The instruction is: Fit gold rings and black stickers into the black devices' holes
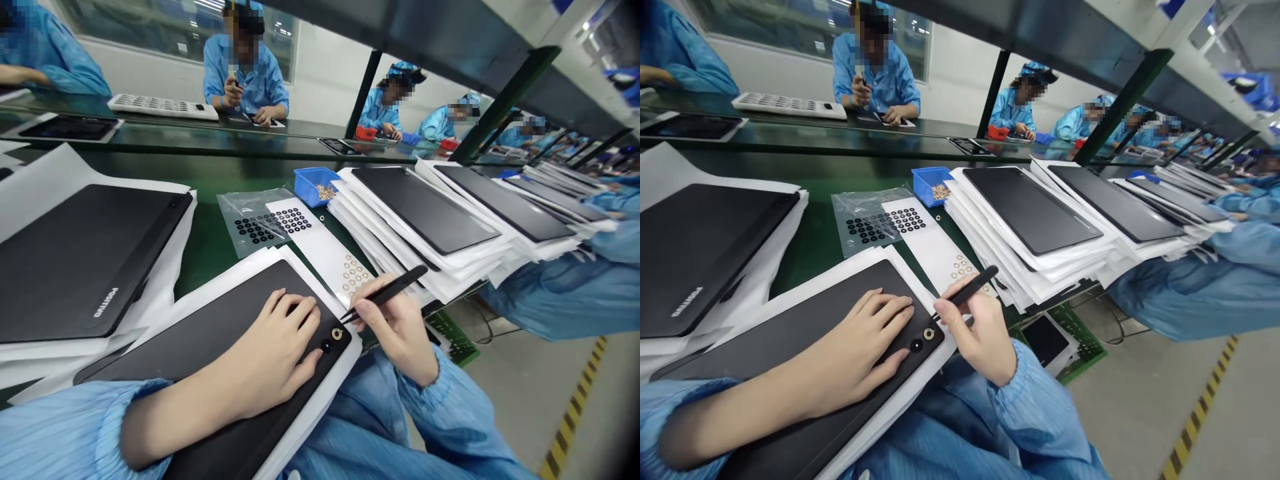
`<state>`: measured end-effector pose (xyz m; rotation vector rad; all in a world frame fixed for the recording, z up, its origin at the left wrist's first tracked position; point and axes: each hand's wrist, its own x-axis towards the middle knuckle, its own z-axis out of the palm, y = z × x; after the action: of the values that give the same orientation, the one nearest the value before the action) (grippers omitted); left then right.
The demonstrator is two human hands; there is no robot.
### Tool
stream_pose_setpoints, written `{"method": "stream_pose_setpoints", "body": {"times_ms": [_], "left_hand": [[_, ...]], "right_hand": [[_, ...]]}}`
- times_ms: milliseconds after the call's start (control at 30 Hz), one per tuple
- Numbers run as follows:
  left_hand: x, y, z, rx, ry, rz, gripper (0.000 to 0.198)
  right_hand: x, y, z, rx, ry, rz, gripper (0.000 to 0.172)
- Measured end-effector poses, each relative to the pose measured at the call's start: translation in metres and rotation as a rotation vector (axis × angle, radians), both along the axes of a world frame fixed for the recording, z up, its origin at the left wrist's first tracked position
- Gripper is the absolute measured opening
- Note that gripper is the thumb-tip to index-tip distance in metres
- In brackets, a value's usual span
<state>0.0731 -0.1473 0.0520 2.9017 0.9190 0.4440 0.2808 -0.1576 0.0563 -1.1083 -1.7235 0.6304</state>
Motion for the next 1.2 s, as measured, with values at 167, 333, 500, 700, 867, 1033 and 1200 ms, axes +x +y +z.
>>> {"method": "stream_pose_setpoints", "body": {"times_ms": [167, 333, 500, 700, 867, 1033, 1200], "left_hand": [[0.0, 0.001, -0.003, -0.014, -0.014, -0.006, 0.033], [0.0, 0.0, -0.004, -0.021, -0.019, -0.002, 0.032], [0.0, 0.0, -0.003, -0.034, -0.013, -0.005, 0.032], [0.0, 0.001, -0.003, -0.057, -0.025, -0.012, 0.029], [-0.001, -0.001, -0.003, -0.046, -0.025, -0.002, 0.029], [-0.001, -0.003, -0.002, -0.058, -0.033, 0.014, 0.028], [-0.002, -0.002, -0.003, -0.077, -0.05, 0.007, 0.029]], "right_hand": [[0.001, -0.017, -0.024, -0.093, 0.101, -0.126, 0.012], [0.001, -0.017, -0.029, -0.059, 0.076, -0.137, 0.007], [0.0, -0.018, -0.03, -0.012, 0.051, -0.08, 0.005], [-0.003, -0.015, -0.002, 0.037, 0.106, -0.029, 0.012], [-0.012, 0.069, 0.038, 0.198, -0.007, -0.109, 0.019], [-0.031, 0.206, 0.047, 0.295, 0.016, -0.241, 0.028], [-0.028, 0.281, 0.042, 0.244, -0.116, -0.374, 0.027]]}}
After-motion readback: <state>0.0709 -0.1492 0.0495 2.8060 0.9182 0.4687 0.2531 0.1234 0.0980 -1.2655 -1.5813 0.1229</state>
